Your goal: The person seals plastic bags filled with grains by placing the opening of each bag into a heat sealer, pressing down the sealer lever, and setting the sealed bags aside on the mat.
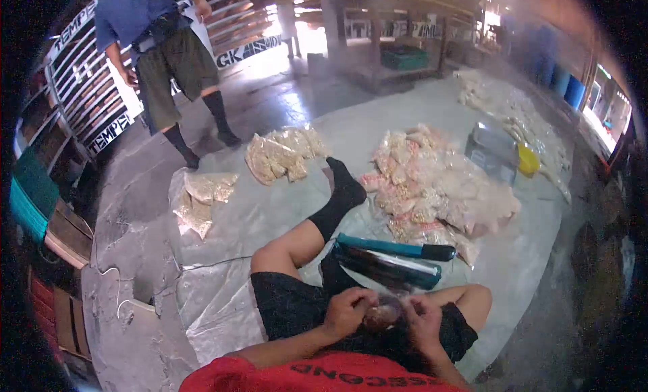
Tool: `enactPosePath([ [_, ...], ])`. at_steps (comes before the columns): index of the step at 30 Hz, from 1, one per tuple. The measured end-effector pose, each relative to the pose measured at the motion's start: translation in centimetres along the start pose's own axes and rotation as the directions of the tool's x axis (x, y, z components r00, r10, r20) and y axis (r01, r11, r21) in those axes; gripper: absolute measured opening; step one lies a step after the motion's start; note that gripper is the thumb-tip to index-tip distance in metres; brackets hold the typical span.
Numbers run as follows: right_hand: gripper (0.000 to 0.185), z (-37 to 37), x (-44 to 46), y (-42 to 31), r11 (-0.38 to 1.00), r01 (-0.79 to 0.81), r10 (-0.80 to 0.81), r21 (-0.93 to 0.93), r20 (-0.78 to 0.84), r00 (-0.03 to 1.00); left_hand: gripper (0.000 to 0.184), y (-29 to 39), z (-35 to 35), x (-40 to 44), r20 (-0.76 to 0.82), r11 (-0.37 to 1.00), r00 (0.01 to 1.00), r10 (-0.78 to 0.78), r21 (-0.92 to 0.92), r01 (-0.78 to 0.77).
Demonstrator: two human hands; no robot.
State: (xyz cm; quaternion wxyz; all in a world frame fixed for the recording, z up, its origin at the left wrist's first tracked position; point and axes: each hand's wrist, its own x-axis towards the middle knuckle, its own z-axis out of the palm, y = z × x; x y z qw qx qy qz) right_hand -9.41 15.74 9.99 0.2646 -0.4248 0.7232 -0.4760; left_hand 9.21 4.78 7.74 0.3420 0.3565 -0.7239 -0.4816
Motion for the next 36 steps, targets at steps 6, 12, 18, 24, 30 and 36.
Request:
enactPosePath([
  [6, 0.024, 0.6, 0.3, 0.7, 0.996, 0.079, -0.082, -0.049, -0.076, 0.994, 0.015, 0.7, 0.3, 0.8, 0.002, 0.972, 0.974, -0.228, -0.059, 0.228],
  [12, 0.019, 0.6, 1.2, 1.1, 0.988, -0.056, 0.067, 0.143, -0.074, 0.995, 0.019, 1.5, 1.0, 1.3, -0.003, 0.971, 0.980, -0.200, -0.131, 0.198],
  [18, 0.017, 0.4, 1.9, 0.6, 0.975, 0.090, -0.057, 0.203, -0.165, 0.985, 0.019, 0.8, 1.3, 1.7, -0.042, 0.935, 0.971, -0.235, -0.284, 0.214],
  [24, 0.014, -0.5, 1.3, 0.1, 0.962, 0.006, 0.049, 0.274, -0.195, 0.979, 0.017, 1.3, 1.3, 1.8, 0.015, 0.961, 0.987, -0.160, -0.227, 0.160],
  [30, 0.013, -2.0, 1.9, 0.5, 0.931, 0.301, -0.269, 0.205, -0.167, 0.948, 0.016, 1.5, 1.6, 1.8, 0.009, 0.953, 0.986, -0.166, -0.256, 0.163],
  [36, 0.019, -2.6, 2.3, -0.2, 0.964, 0.239, -0.230, 0.118, -0.078, 0.970, 0.015, 0.5, 1.3, 2.0, 0.022, 0.962, 0.982, -0.186, -0.200, 0.187],
])
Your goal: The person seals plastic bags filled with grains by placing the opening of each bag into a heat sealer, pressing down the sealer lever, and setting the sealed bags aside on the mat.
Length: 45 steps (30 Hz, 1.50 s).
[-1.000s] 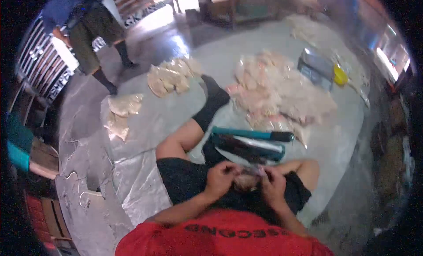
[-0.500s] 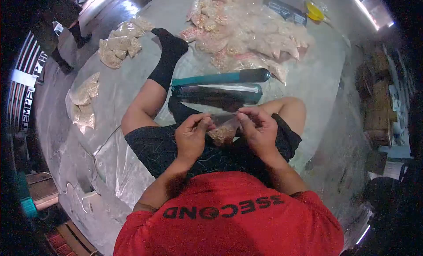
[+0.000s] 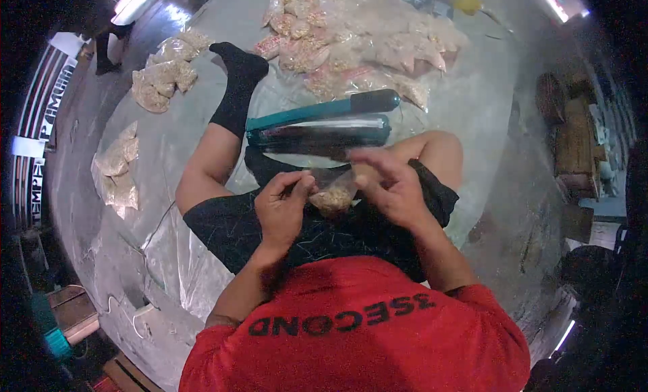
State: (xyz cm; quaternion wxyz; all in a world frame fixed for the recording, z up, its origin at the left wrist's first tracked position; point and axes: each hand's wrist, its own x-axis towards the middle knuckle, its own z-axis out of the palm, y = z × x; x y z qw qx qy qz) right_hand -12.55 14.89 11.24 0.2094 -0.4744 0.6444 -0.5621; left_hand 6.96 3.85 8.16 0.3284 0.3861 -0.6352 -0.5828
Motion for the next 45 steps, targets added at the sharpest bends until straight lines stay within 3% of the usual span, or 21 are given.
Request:
enactPosePath([
  [1, 0.019, 0.0, -0.1, 0.1, 0.998, 0.054, -0.051, -0.038, 0.066, 0.997, 0.015, 0.1, -0.1, -0.1, 0.005, 1.000, 1.000, -0.003, 0.001, 0.003],
  [4, 0.020, 0.2, -0.3, 0.0, 0.898, -0.420, 0.419, 0.135, 0.037, 0.907, 0.016, 1.0, 0.0, 0.0, 0.022, 0.997, 1.000, -0.019, -0.074, 0.021],
  [6, 0.018, 0.6, -0.6, 1.0, 0.898, -0.409, 0.412, 0.162, 0.017, 0.911, 0.016, 1.6, 0.3, 0.2, 0.014, 0.975, 0.989, -0.144, -0.167, 0.144],
  [10, 0.014, 0.6, -0.6, 1.3, 0.934, -0.311, 0.322, 0.173, -0.034, 0.946, 0.016, 0.7, 0.3, 0.3, 0.028, 0.982, 0.995, -0.100, -0.156, 0.103],
  [13, 0.016, 0.4, -0.6, 1.3, 0.907, -0.343, 0.363, 0.247, -0.040, 0.931, 0.017, 0.2, 0.2, 0.4, 0.042, 0.989, 0.995, -0.091, -0.116, 0.095],
  [16, 0.016, 0.5, -0.7, 2.1, 0.919, -0.340, 0.368, 0.202, -0.121, 0.922, 0.017, 0.2, 0.6, 0.8, 0.065, 0.973, 0.995, -0.074, -0.213, 0.086],
  [20, 0.019, 0.9, -0.3, 1.4, 0.910, -0.247, 0.260, 0.334, 0.005, 0.966, 0.019, 0.6, 0.5, 1.4, 0.077, 0.971, 0.984, -0.159, -0.170, 0.170],
  [22, 0.023, 0.6, 0.3, 2.2, 0.886, -0.398, 0.384, 0.239, 0.104, 0.918, 0.019, 0.5, 0.6, 2.3, 0.098, 0.968, 0.978, -0.183, -0.155, 0.196],
  [23, 0.023, 1.1, 0.5, 2.7, 0.886, -0.397, 0.383, 0.239, 0.104, 0.918, 0.020, 0.2, 1.0, 2.9, 0.094, 0.934, 0.959, -0.268, -0.220, 0.283],
  [25, 0.026, 2.9, 0.9, 4.2, 0.716, -0.517, 0.596, 0.469, -0.025, 0.802, 0.021, -0.8, 1.5, 4.3, 0.091, 0.889, 0.934, -0.346, -0.287, 0.358],
  [27, 0.025, 4.0, 1.6, 6.2, 0.750, -0.505, 0.588, 0.427, -0.081, 0.805, 0.018, -2.5, 1.9, 6.2, 0.125, 0.789, 0.876, -0.466, -0.388, 0.476],
  [31, 0.031, 5.9, 3.3, 11.7, 0.814, -0.504, 0.570, 0.288, -0.228, 0.790, 0.014, -6.1, 2.5, 9.3, 0.190, 0.683, 0.820, -0.540, -0.471, 0.559],
  [33, 0.025, 5.8, 4.2, 11.7, 0.792, -0.544, 0.600, 0.277, -0.185, 0.779, 0.013, -7.6, 3.0, 10.6, 0.183, 0.617, 0.779, -0.599, -0.514, 0.596],
  [37, 0.022, 7.6, 4.6, 16.1, 0.745, -0.590, 0.658, 0.311, -0.195, 0.727, 0.011, -10.3, 4.0, 12.2, 0.106, 0.617, 0.763, -0.637, -0.524, 0.587],
  [41, 0.023, 7.4, 4.5, 16.6, 0.743, -0.601, 0.657, 0.294, -0.151, 0.738, 0.009, -11.1, 4.1, 12.8, 0.105, 0.651, 0.813, -0.572, -0.545, 0.528],
  [43, 0.020, 7.7, 4.9, 17.1, 0.750, -0.612, 0.661, 0.253, -0.236, 0.712, 0.009, -11.7, 4.0, 13.1, 0.109, 0.650, 0.809, -0.577, -0.538, 0.536],
  [45, 0.019, 7.7, 5.2, 17.3, 0.763, -0.602, 0.645, 0.234, -0.238, 0.726, 0.013, -13.6, 3.5, 13.4, 0.143, 0.729, 0.820, -0.555, -0.392, 0.561],
])
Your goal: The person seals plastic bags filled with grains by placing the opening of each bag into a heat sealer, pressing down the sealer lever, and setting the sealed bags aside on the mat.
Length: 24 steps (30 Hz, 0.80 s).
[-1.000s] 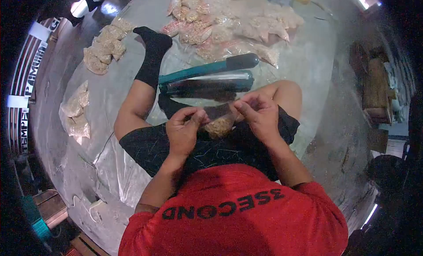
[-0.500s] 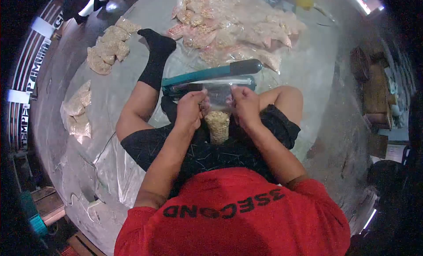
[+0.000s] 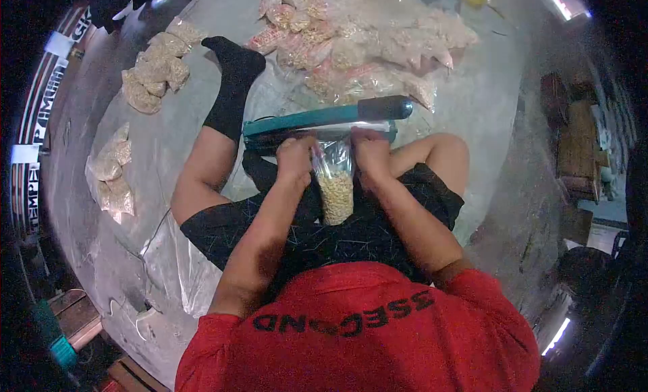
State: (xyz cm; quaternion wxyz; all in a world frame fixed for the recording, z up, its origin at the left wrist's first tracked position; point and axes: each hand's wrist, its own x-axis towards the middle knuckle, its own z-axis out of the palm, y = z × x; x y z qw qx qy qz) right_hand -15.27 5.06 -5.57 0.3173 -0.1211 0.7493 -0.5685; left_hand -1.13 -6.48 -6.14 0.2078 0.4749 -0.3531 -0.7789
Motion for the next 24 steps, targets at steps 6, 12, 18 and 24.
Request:
enactPosePath([
  [6, 0.016, 0.4, 2.1, 3.2, 0.996, 0.082, -0.083, -0.017, -0.016, 0.996, 0.018, -0.5, 2.1, -3.6, 0.044, 0.995, 0.998, 0.046, -0.091, -0.042],
  [12, 0.013, -0.1, 1.4, 1.0, 1.000, 0.010, -0.010, -0.018, 0.012, 1.000, 0.016, -2.1, 2.3, -2.2, -0.049, 0.992, 0.993, 0.106, -0.061, -0.109],
  [18, 0.021, -0.3, 0.3, -0.1, 0.988, 0.105, -0.115, -0.115, -0.080, 0.990, 0.013, -3.6, 2.0, -0.1, -0.051, 0.976, 0.997, 0.055, -0.208, -0.065],
  [24, 0.017, -0.8, 1.6, 2.2, 0.946, 0.190, -0.201, -0.261, -0.013, 0.980, 0.012, -2.8, 2.2, -0.9, -0.068, 0.970, 0.996, 0.056, -0.231, -0.070],
])
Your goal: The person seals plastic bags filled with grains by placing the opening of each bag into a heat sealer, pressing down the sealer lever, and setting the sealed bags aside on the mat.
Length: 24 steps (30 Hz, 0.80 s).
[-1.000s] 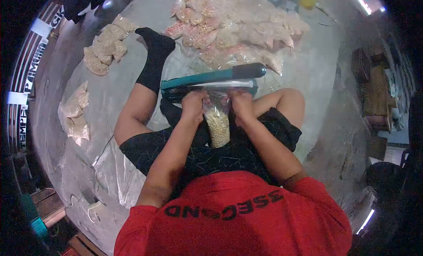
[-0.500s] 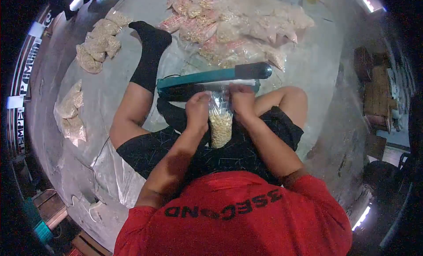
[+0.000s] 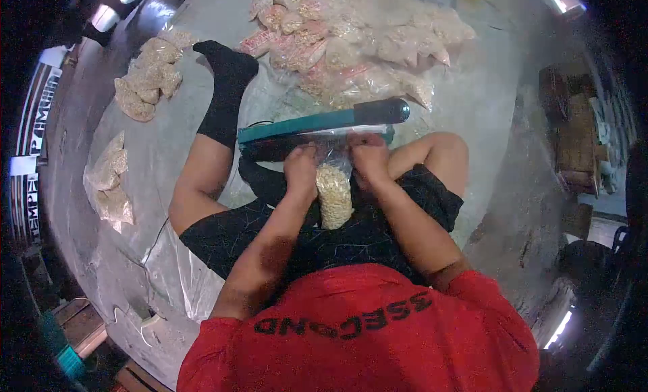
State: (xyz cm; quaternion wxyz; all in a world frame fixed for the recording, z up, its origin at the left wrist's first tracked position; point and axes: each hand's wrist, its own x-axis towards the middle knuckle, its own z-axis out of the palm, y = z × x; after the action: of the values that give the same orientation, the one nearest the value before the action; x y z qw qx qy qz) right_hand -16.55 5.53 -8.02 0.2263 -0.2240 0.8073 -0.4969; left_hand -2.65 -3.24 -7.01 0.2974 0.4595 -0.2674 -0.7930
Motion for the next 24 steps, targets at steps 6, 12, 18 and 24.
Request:
enactPosePath([
  [6, 0.021, -1.6, 0.0, 0.3, 0.990, 0.008, -0.009, -0.143, -0.002, 1.000, 0.016, -0.3, 0.3, 0.4, -0.001, 1.000, 1.000, 0.020, 0.003, -0.020],
  [12, 0.024, -9.1, -1.7, -8.5, 0.982, 0.178, -0.185, -0.057, -0.441, 0.878, 0.008, -1.9, -1.3, 2.3, 0.013, 0.997, 0.999, 0.053, 0.053, -0.054],
  [18, 0.027, -10.2, 0.2, -18.2, 0.680, 0.607, -0.709, -0.411, -0.159, 0.687, 0.014, 0.8, 1.0, -0.3, 0.052, 1.000, 0.999, -0.004, -0.018, 0.005],
  [24, 0.035, -6.5, 3.8, -16.8, 0.423, 0.662, -0.670, -0.618, 0.279, 0.688, 0.015, 0.5, 0.6, 0.0, 0.046, 0.997, 0.998, -0.031, -0.063, 0.034],
])
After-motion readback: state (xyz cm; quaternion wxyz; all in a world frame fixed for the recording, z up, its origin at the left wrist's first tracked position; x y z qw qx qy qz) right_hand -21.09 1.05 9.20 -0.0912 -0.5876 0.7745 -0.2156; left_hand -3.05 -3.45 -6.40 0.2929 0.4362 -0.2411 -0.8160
